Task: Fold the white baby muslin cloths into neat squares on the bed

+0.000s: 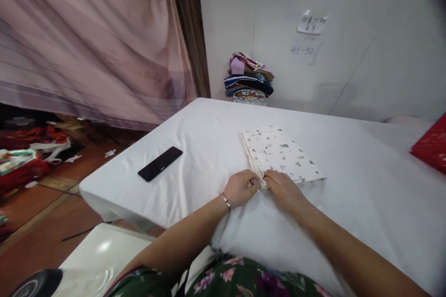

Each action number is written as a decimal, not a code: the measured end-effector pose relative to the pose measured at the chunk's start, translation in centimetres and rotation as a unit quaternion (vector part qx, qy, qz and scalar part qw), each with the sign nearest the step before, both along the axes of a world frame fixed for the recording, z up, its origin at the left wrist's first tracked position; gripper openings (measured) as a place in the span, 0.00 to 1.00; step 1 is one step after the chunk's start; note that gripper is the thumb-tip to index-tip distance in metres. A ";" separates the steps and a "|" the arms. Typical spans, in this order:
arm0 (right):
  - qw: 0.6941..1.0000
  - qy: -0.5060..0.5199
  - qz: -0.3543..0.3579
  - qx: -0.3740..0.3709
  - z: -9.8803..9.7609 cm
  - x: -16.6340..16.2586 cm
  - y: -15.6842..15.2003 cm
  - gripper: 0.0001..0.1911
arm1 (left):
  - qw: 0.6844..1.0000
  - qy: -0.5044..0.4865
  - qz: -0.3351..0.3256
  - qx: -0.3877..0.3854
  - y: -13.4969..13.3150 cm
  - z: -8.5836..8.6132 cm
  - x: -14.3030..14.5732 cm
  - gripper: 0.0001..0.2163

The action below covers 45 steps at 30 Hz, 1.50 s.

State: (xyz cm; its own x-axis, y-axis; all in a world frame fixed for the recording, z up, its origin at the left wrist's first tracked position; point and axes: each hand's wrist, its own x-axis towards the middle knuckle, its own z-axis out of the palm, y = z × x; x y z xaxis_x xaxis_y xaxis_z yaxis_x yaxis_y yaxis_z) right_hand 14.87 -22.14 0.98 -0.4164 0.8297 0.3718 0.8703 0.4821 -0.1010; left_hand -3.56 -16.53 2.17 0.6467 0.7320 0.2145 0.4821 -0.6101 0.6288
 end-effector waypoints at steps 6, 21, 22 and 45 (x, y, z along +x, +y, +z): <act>0.999 0.024 -0.018 -0.012 0.0 -0.3 -0.3 0.17 | 0.980 0.026 -0.103 0.171 0.0 0.4 0.1 0.23; 0.939 0.189 -0.281 -0.055 0.1 13.5 -3.8 0.22 | 0.945 0.091 -0.102 0.298 0.6 1.0 1.1 0.09; 0.928 0.218 -0.296 -0.065 -0.3 13.8 -3.6 0.22 | 0.943 0.091 -0.111 0.301 0.8 1.2 1.3 0.08; 0.937 0.185 -0.279 -0.099 0.0 14.8 -2.1 0.20 | 0.944 0.073 -0.105 0.304 1.6 1.2 2.7 0.06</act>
